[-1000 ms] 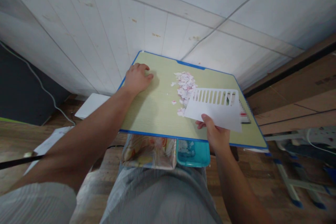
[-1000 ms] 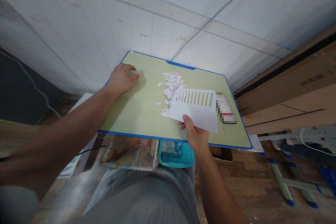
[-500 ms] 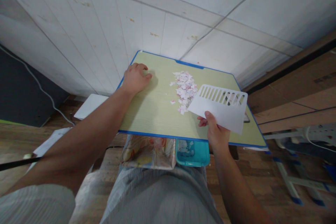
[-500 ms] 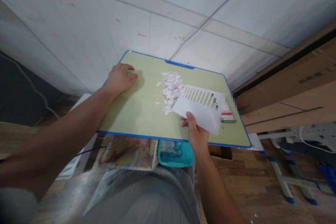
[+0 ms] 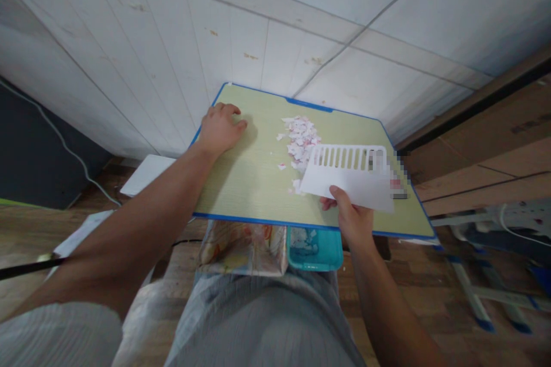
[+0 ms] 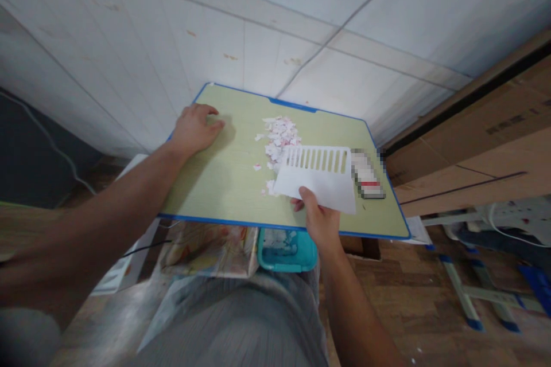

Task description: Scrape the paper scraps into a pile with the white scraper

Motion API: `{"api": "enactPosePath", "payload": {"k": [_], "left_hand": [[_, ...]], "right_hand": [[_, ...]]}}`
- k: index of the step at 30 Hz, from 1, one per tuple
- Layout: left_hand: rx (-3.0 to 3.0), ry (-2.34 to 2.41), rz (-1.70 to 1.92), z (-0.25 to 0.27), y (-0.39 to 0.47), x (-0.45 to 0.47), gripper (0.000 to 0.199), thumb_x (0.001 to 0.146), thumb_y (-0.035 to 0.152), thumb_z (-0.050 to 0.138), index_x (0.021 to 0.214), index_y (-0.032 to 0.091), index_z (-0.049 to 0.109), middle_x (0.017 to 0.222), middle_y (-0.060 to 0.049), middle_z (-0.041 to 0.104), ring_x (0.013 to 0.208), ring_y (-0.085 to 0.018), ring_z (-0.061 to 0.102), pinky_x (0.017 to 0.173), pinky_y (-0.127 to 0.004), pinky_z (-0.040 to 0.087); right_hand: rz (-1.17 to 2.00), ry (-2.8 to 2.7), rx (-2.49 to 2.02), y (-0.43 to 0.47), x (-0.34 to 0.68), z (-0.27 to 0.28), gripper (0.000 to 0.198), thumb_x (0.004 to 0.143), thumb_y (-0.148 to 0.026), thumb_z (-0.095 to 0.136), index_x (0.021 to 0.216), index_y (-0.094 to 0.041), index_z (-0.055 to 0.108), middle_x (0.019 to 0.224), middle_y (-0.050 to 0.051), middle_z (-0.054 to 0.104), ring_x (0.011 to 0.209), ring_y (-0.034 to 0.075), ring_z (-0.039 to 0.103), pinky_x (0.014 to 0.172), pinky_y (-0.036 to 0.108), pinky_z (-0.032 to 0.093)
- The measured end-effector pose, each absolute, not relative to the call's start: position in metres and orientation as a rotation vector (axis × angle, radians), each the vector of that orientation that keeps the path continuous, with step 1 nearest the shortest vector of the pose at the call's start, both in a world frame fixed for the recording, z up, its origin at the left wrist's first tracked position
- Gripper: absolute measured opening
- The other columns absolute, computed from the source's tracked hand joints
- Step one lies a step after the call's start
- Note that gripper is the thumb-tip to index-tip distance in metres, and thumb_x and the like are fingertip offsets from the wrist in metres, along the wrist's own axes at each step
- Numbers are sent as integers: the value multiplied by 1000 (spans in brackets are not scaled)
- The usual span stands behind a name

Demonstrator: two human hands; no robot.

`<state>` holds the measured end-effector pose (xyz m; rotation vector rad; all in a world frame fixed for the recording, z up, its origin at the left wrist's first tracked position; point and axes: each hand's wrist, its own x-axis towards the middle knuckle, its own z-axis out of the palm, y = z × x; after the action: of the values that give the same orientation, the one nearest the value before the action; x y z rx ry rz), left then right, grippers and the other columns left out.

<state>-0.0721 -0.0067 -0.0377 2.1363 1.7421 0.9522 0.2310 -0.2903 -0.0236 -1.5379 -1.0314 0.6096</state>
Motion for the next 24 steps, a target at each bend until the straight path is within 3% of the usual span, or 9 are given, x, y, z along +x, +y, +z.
{"api": "enactPosePath", "payload": {"k": [10, 16, 24], "left_hand": [[2128, 1761, 926, -35, -8, -72, 40, 105, 40, 75, 141, 25, 83, 158, -18, 81, 157, -45, 70, 145, -66, 52], [2162, 1750, 930, -36, -7, -75, 41, 104, 41, 74, 140, 25, 84, 157, -20, 82, 156, -47, 70, 142, -69, 55], [2164, 1769, 958, -33, -4, -77, 36, 104, 41, 75, 136, 26, 84, 155, -20, 81, 158, -46, 67, 142, -67, 54]], "right_hand": [[633, -932, -1522, -281, 226, -25, 39, 94, -59, 89, 75, -26, 82, 74, 9, 87, 60, 24, 73, 68, 42, 67], [639, -1015, -1540, -282, 227, -26, 41, 97, -59, 88, 72, -28, 78, 73, 7, 86, 67, 25, 78, 82, 42, 70], [728, -903, -1404, -278, 226, -21, 31, 84, -54, 91, 78, -27, 78, 67, 6, 82, 53, 23, 69, 57, 39, 61]]}}
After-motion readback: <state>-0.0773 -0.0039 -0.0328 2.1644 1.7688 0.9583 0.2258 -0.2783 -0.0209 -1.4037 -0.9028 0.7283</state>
